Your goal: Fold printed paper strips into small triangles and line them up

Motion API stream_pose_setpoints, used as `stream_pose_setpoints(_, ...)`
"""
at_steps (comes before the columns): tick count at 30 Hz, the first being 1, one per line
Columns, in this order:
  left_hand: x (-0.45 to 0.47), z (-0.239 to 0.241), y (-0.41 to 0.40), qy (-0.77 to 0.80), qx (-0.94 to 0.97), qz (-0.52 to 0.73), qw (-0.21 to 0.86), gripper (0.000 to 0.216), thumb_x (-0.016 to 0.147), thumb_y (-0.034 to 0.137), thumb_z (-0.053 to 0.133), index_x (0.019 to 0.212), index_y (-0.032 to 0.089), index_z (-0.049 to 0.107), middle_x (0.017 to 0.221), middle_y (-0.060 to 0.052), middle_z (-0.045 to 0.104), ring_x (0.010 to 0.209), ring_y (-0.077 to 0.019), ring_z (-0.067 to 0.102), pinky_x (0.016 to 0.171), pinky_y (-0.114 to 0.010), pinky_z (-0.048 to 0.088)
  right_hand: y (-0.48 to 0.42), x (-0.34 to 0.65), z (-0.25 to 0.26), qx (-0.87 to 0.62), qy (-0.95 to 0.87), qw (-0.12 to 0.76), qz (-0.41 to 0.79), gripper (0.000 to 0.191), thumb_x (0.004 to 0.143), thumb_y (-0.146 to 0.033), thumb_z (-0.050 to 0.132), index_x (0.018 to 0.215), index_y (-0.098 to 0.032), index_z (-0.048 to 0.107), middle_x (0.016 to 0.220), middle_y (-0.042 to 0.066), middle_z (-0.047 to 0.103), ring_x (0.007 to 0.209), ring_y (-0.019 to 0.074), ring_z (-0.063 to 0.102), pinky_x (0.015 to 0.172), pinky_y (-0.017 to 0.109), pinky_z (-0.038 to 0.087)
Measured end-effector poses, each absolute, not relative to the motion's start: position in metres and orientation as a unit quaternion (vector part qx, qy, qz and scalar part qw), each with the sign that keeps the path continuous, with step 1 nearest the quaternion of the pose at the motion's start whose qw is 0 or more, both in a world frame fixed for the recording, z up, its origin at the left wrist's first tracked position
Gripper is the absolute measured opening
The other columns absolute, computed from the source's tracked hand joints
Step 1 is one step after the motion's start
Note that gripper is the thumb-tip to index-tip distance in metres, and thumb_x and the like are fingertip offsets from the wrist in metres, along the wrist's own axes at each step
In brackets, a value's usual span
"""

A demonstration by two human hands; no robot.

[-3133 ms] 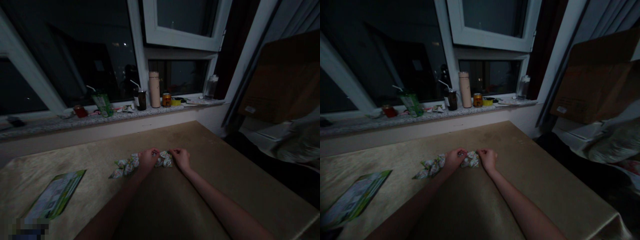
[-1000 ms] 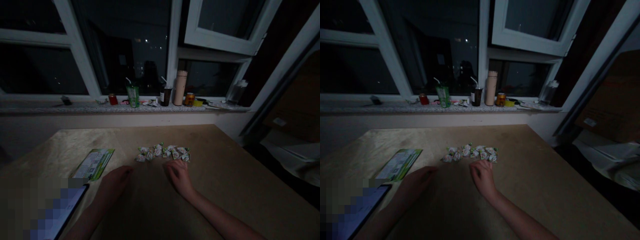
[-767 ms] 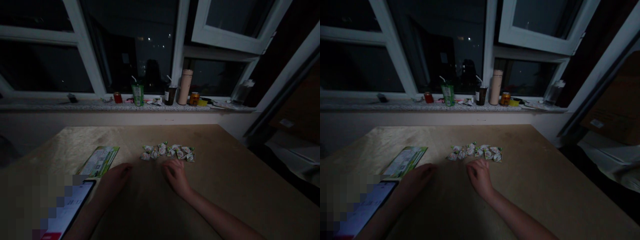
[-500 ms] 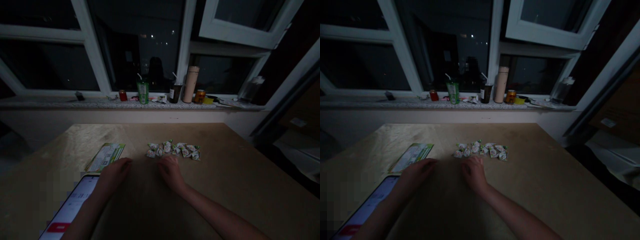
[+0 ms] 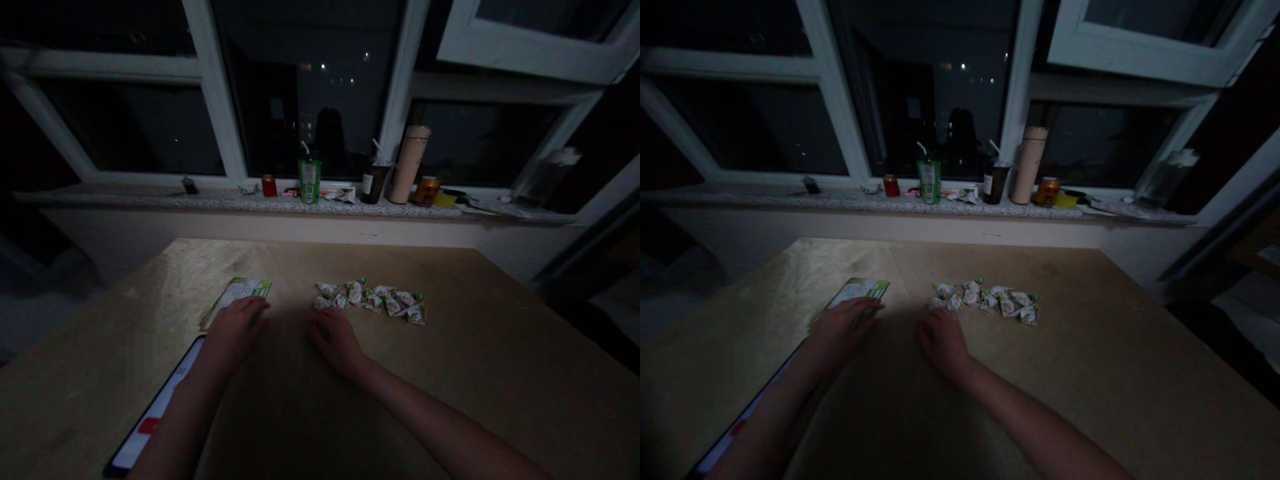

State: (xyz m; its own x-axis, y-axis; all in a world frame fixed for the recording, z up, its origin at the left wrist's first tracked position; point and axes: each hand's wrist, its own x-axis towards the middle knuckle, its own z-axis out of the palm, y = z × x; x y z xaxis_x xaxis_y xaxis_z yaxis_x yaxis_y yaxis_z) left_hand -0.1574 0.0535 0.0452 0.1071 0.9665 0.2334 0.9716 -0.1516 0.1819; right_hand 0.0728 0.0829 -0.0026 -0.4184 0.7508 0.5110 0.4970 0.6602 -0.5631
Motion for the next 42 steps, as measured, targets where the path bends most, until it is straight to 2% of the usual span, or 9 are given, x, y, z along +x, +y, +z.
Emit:
stream_pose_setpoints(3,-0.167,0.045,0.053,-0.685,-0.717,-0.109,0.07,0.039,0.083,0.035,0.051,0.118,0.018,0.06,0.132,-0.011,0.054,0.12,-0.0293,0.049,0.099,-0.042,0.036,0.085,0.063,-0.004,-0.353,-0.838,0.389,0.148,0.018,0.085,-0.015,0.052,0.096,-0.02,0.066,0.097,0.008,0.067,0.092,0.0218,0.058,0.085,0.036,0.044)
stream_pose_setpoints(7,-0.175,0.038,0.05,-0.716,-0.688,-0.055,0.102,0.061,0.084,0.047,0.052,0.132,0.009,0.049,0.143,-0.019,0.04,0.129,-0.0332,0.039,0.105,-0.044,0.029,0.085,0.049,-0.005,-0.328,-0.858,0.37,0.14,0.019,0.084,-0.013,0.052,0.096,-0.019,0.066,0.096,0.008,0.067,0.09,0.0215,0.058,0.084,0.035,0.045)
stream_pose_setpoints(10,-0.177,0.03,0.046,-0.744,-0.662,-0.016,0.085,0.076,0.082,0.053,0.053,0.139,0.005,0.039,0.147,-0.023,0.03,0.134,-0.0357,0.03,0.108,-0.047,0.022,0.085,0.036,-0.006,-0.314,-0.865,0.365,0.14,0.02,0.085,-0.015,0.052,0.1,-0.018,0.066,0.1,0.008,0.067,0.093,0.0217,0.058,0.086,0.036,0.046)
stream_pose_setpoints(14,-0.18,0.027,0.042,-0.759,-0.65,0.004,0.041,0.085,0.082,0.056,0.052,0.141,-0.001,0.032,0.148,-0.026,0.023,0.136,-0.0372,0.024,0.108,-0.048,0.021,0.089,0.018,-0.009,-0.305,-0.873,0.357,0.135,0.025,0.084,-0.015,0.053,0.107,-0.018,0.063,0.111,0.009,0.064,0.102,0.0228,0.057,0.091,0.038,0.044)
stream_pose_setpoints(18,-0.182,0.029,0.04,-0.76,-0.65,0.006,0.011,0.083,0.083,0.056,0.051,0.14,-0.002,0.032,0.146,-0.028,0.029,0.135,-0.0359,0.028,0.107,-0.046,0.024,0.096,-0.002,-0.011,-0.28,-0.882,0.349,0.148,0.039,0.082,-0.014,0.053,0.121,-0.017,0.056,0.125,0.012,0.057,0.115,0.0229,0.052,0.099,0.039,0.04)
stream_pose_setpoints(27,-0.179,0.028,0.037,-0.747,-0.664,0.001,0.028,0.051,0.095,0.041,0.043,0.133,0.007,0.045,0.14,-0.023,0.043,0.13,-0.0315,0.039,0.106,-0.045,0.028,0.121,-0.031,-0.014,-0.216,-0.933,0.251,0.139,0.065,0.08,-0.029,0.058,0.14,-0.014,0.036,0.148,0.016,0.032,0.138,0.0245,0.028,0.113,0.046,0.018)
stream_pose_setpoints(32,-0.177,0.032,0.036,-0.746,-0.665,-0.006,0.043,0.046,0.097,0.041,0.041,0.13,0.01,0.048,0.138,-0.02,0.046,0.127,-0.0309,0.044,0.102,-0.042,0.034,0.126,-0.033,-0.014,-0.203,-0.946,0.219,0.124,0.065,0.081,-0.044,0.059,0.137,-0.014,0.042,0.145,0.017,0.037,0.137,0.0271,0.028,0.113,0.049,0.014)
stream_pose_setpoints(37,-0.179,0.029,0.037,-0.75,-0.66,-0.016,0.04,0.053,0.096,0.043,0.042,0.13,0.003,0.046,0.135,-0.027,0.046,0.127,-0.0339,0.043,0.1,-0.043,0.037,0.126,-0.032,-0.013,-0.2,-0.949,0.228,0.087,0.047,0.089,-0.039,0.051,0.129,-0.014,0.051,0.14,0.015,0.046,0.133,0.026,0.037,0.113,0.046,0.019)
stream_pose_setpoints(42,-0.181,0.024,0.037,-0.745,-0.665,-0.025,0.044,0.046,0.097,0.043,0.04,0.129,0.011,0.048,0.134,-0.022,0.049,0.125,-0.033,0.045,0.098,-0.046,0.039,0.122,-0.031,-0.01,-0.182,-0.951,0.242,0.055,0.055,0.084,-0.052,0.055,0.124,-0.015,0.055,0.133,0.014,0.053,0.128,0.028,0.043,0.113,0.047,0.019)
